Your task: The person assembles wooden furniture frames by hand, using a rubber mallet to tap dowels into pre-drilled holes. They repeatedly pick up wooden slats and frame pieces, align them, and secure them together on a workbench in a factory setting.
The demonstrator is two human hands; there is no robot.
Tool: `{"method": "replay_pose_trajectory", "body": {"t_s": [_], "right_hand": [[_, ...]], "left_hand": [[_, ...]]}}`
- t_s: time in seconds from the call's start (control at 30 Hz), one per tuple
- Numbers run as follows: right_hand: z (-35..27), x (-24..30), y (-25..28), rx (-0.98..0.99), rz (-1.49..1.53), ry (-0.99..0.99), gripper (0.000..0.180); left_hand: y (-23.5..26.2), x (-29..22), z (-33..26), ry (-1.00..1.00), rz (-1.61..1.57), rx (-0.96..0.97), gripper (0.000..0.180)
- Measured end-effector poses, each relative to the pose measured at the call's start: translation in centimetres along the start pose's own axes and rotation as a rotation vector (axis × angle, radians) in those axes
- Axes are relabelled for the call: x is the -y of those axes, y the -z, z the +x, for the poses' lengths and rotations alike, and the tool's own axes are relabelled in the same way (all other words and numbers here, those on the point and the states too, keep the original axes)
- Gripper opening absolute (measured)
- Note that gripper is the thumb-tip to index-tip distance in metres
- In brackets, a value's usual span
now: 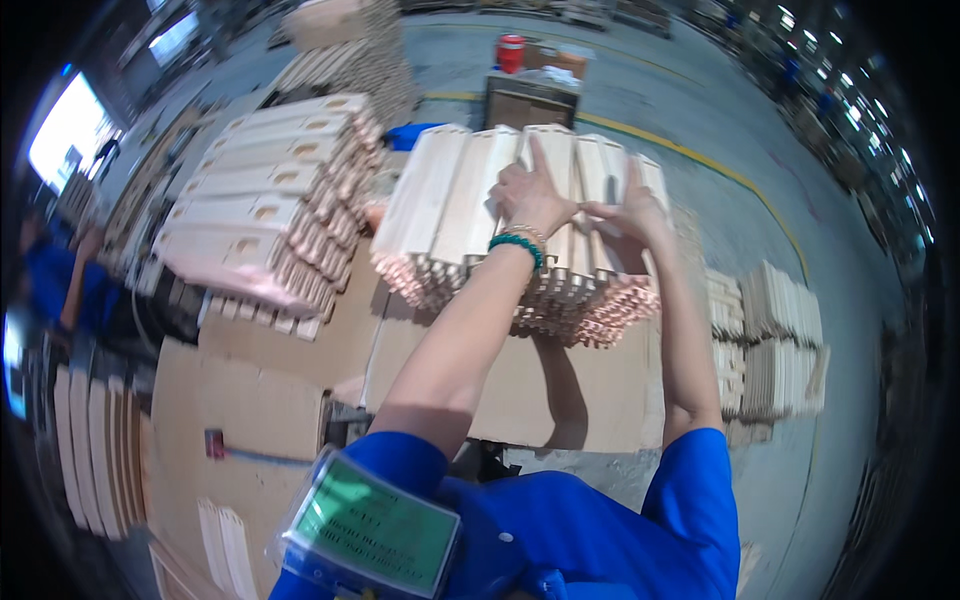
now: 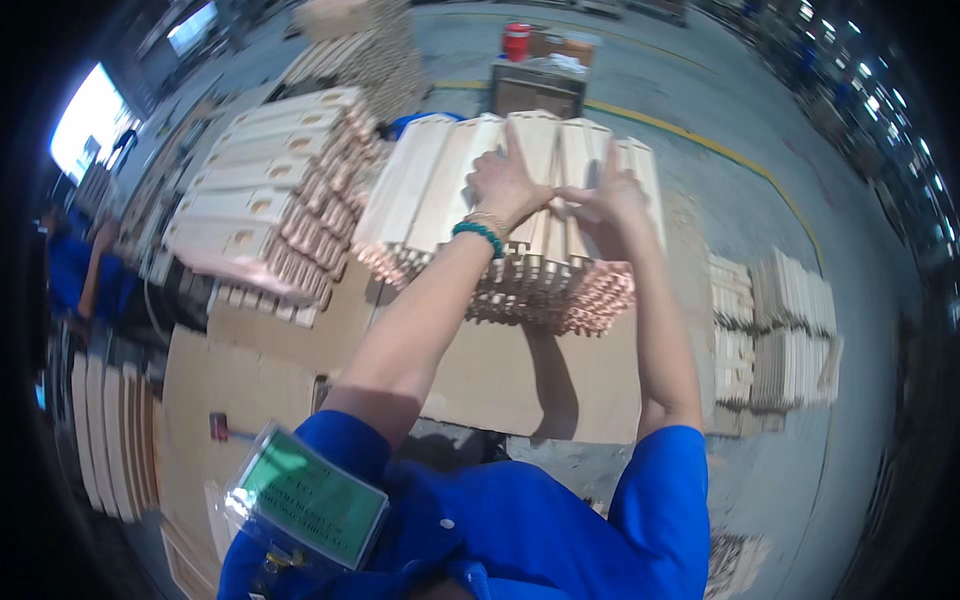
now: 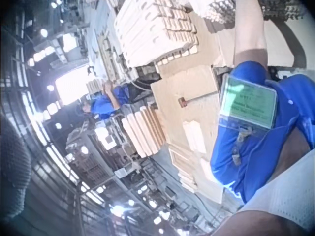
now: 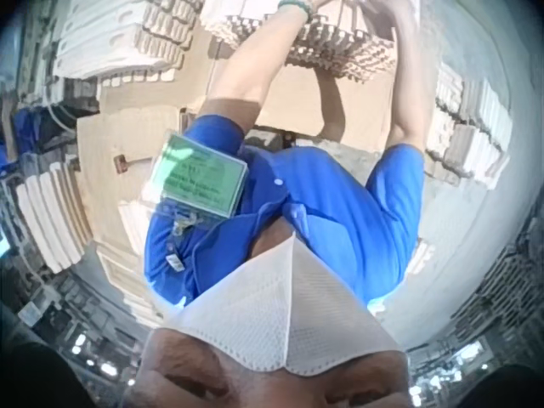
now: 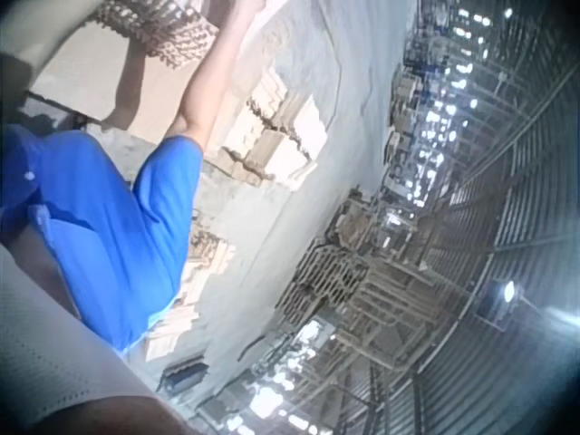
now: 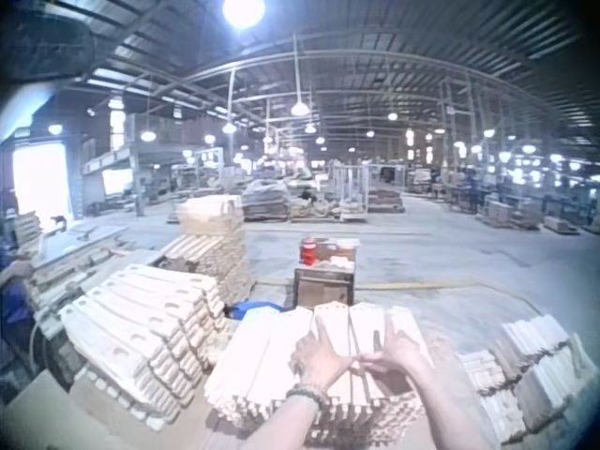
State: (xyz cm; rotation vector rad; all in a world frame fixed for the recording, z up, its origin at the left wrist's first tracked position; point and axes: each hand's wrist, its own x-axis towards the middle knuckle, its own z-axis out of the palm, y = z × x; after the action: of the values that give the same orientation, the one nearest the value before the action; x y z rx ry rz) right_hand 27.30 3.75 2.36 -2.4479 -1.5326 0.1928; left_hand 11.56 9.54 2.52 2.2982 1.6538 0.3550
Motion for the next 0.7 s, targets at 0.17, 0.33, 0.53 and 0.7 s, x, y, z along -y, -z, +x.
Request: {"method": "replay_pose_trajectory", "body": {"t_s": [0.17, 0.33, 0.53, 0.7], "right_hand": [[3.4, -4.2, -1.9, -0.011, 0.068, 0.175, 0.111], [5.7, -10.7, -2.2, -0.31, -0.136, 0.225, 0.099], [3.4, -4.5, -4.3, -0.33, 0.249, 0.354, 0.092], [-4.8, 0.5, -3.9, -0.416, 0.584, 0.42, 0.088]], "left_hand": [[2.3, 2.5, -0.1, 0.008, -0.371, -0.019, 0.128], [5.6, 5.7, -4.4, -0.225, -1.277, 0.014, 0.113], [10.2, 23.9, -23.9, -0.232, -1.162, -0.324, 0.111], [9.9, 32.7, -46.1, 0.306, -1.185, -0.446, 0.101]]}}
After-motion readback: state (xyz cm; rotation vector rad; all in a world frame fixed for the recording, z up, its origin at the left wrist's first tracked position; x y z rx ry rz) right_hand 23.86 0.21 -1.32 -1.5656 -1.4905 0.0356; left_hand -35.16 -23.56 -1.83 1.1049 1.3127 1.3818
